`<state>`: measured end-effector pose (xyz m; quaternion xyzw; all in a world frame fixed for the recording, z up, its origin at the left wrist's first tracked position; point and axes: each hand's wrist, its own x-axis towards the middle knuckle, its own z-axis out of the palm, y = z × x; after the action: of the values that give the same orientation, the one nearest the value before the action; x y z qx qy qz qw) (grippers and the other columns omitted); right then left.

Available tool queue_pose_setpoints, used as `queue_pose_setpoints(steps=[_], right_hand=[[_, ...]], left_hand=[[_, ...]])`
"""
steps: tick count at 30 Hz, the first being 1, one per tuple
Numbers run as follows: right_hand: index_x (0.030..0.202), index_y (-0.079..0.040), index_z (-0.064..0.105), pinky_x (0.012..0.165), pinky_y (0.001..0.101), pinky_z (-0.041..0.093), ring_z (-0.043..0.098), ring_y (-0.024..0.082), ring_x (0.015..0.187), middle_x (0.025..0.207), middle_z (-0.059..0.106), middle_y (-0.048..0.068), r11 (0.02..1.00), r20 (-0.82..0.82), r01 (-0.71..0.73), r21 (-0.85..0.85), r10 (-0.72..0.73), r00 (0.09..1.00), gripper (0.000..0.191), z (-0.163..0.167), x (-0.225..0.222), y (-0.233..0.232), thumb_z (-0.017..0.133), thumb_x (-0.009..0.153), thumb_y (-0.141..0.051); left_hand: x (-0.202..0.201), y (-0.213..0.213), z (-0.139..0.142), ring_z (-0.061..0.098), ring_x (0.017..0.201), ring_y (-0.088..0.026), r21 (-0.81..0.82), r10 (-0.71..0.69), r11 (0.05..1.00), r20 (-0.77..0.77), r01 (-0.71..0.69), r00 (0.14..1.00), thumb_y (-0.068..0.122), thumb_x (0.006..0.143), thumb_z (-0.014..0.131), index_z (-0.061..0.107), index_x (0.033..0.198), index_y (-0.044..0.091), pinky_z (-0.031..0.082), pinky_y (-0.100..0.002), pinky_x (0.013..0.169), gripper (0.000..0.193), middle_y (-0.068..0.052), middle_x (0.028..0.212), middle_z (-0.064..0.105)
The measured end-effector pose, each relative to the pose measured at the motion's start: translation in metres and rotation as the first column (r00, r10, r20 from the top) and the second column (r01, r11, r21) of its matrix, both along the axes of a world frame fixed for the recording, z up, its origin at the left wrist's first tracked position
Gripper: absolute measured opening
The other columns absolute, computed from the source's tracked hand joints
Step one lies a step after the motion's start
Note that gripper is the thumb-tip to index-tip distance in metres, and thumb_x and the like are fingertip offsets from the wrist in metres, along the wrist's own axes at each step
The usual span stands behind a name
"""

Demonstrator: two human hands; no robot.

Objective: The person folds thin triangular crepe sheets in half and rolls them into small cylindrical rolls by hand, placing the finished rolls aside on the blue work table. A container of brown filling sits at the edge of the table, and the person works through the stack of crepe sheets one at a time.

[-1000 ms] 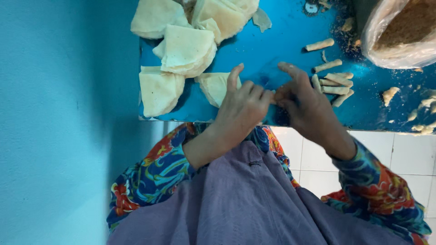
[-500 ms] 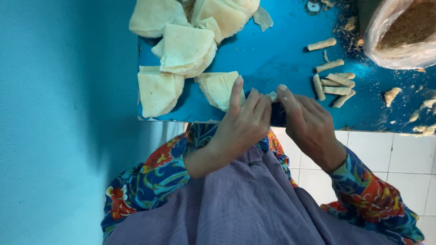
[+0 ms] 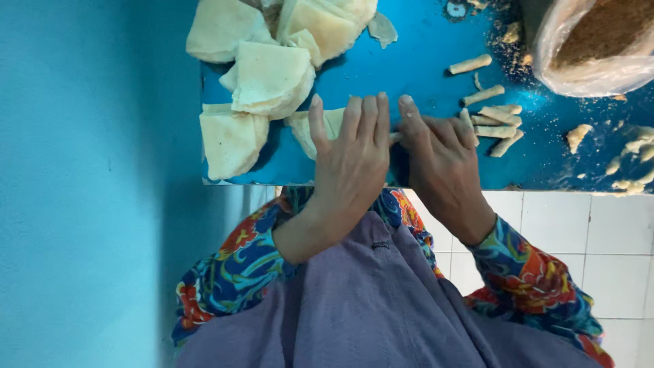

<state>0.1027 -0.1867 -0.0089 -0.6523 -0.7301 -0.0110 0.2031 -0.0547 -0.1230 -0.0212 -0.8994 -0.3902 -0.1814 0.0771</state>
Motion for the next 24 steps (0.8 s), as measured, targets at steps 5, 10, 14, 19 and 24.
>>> queue_pose_setpoints(steps=[5,10,14,19,24], right_hand=[[0.142,-0.003,0.042,0.090,0.0426,0.058,0.071,0.034,0.107,0.122,0.069,0.023,0.975,-0.160,0.191,0.110,-0.173,0.972,0.053,0.020,0.028,-0.028,0.073,0.100,0.005],[0.161,0.001,0.029,0.087,0.0367,0.063,0.075,0.031,0.110,0.125,0.071,0.021,0.938,-0.152,0.348,0.008,-0.342,0.927,0.063,0.017,0.076,-0.063,0.069,0.112,0.005],[0.161,0.005,0.026,0.091,0.0410,0.059,0.060,0.038,0.127,0.145,0.058,0.028,0.965,-0.166,0.244,-0.093,-0.257,0.952,0.079,0.011,0.093,-0.056,0.073,0.097,0.001],[0.162,0.005,0.024,0.107,0.0501,0.046,0.046,0.043,0.134,0.153,0.048,0.028,0.969,-0.086,0.093,-0.227,-0.115,0.990,0.099,0.018,0.104,-0.039,0.079,0.080,-0.004],[0.166,-0.001,0.027,0.104,0.0496,0.045,0.051,0.040,0.116,0.131,0.057,0.020,0.942,-0.106,0.180,-0.284,-0.217,0.970,0.098,0.010,0.105,-0.034,0.077,0.082,-0.003]], left_hand=[[0.030,0.010,-0.004,0.052,0.132,-0.024,-0.184,-0.144,0.969,0.130,0.167,0.981,0.017,0.104,0.064,0.055,0.144,0.003,0.036,-0.053,0.116,0.044,-0.008,0.132,0.059],[0.095,0.019,-0.028,0.044,0.143,-0.035,-0.277,-0.341,0.842,0.394,0.464,0.854,0.028,0.083,0.083,0.047,0.146,-0.001,0.038,-0.053,0.109,0.078,-0.019,0.148,0.050],[0.129,0.037,-0.045,0.035,0.143,-0.046,-0.228,-0.329,0.877,0.357,0.423,0.874,0.043,0.052,0.096,0.040,0.148,0.006,0.027,-0.070,0.111,0.117,-0.025,0.148,0.044],[0.143,0.053,-0.056,0.041,0.136,-0.041,-0.251,-0.400,0.849,0.269,0.464,0.876,0.046,0.053,0.097,0.044,0.143,0.014,0.015,-0.084,0.109,0.110,-0.014,0.131,0.052],[0.145,0.051,-0.059,0.053,0.109,-0.030,-0.231,-0.444,0.820,0.319,0.523,0.837,0.032,0.071,0.093,0.057,0.128,0.016,0.032,-0.066,0.097,0.070,-0.007,0.111,0.053]])
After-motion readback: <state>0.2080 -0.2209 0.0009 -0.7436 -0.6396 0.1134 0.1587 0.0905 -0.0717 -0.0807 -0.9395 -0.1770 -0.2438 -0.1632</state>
